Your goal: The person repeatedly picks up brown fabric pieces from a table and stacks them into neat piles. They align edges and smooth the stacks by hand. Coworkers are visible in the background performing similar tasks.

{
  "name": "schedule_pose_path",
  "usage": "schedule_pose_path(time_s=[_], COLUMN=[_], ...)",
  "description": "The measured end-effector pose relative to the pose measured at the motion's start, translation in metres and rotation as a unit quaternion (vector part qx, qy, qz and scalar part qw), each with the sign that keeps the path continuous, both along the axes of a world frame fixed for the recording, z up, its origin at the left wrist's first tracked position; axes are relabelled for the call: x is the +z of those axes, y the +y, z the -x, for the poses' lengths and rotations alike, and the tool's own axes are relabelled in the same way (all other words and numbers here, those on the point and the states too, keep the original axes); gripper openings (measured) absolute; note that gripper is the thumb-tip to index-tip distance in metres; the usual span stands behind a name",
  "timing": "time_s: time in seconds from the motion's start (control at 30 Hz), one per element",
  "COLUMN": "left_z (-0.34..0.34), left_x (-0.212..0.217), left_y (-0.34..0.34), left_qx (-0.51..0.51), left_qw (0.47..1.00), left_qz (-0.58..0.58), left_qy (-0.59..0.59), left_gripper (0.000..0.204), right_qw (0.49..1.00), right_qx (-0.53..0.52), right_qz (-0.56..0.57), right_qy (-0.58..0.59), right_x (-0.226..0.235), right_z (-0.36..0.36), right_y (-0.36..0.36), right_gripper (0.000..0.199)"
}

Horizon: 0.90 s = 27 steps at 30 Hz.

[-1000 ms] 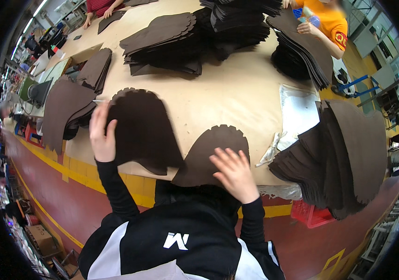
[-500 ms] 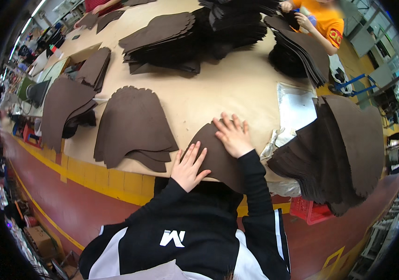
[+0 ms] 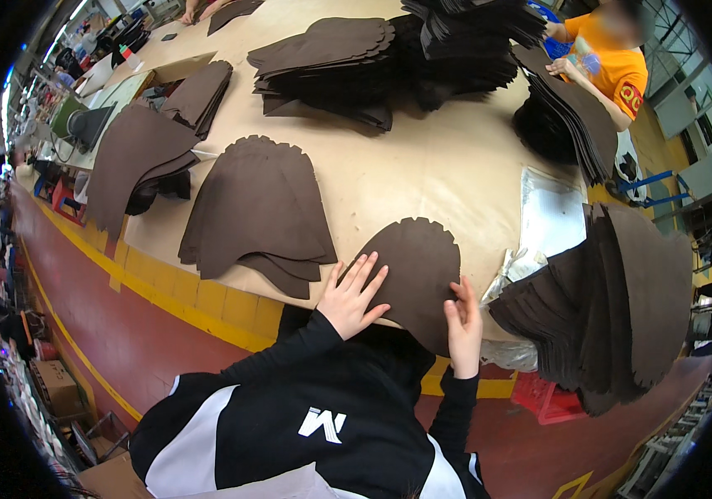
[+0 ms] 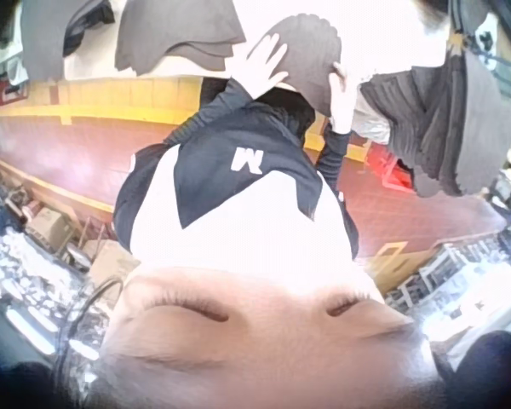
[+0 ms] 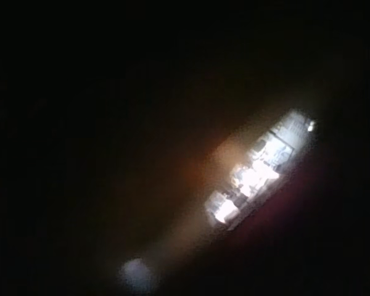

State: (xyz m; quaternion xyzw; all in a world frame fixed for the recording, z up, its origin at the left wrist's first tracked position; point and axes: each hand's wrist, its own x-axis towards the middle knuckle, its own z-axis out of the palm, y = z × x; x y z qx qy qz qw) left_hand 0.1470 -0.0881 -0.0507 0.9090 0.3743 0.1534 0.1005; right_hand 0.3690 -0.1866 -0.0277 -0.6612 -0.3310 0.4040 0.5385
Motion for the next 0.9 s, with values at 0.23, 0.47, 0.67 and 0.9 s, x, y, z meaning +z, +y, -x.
schedule_pose_path(time_s=[0.23,0.47,0.67,0.9], left_z=[0.042,0.214,0.287,0.278], left_x=[0.024,0.032,-0.025,-0.028], left_y=[0.036,0.133,0.179,0.201], left_qx=[-0.078,0.244,0.461,0.481], left_qw=[0.89,0.9,0.858,0.835], left_qz=[0.355,0.08,0.084,0.165], left_qy=[-0.277,-0.353,-0.211,-0.211], left_gripper=[0.048,0.036,0.058,0.063], right_qw=[0.995,0.975,0.95,0.981], right_qx=[-0.092,-0.006,0.022,0.192], right_qz=[0.041,0.071,0.061,0.005], right_qy=[0.017,-0.209,-0.307,-0.031], right_x=[-0.012,-0.021,-0.037,0.03], right_z=[-0.018,-0.02,-0.002,-0.01], right_y=[0.009,0.032,0.042,0.054], right_gripper=[0.065,0.083,0.091,0.035])
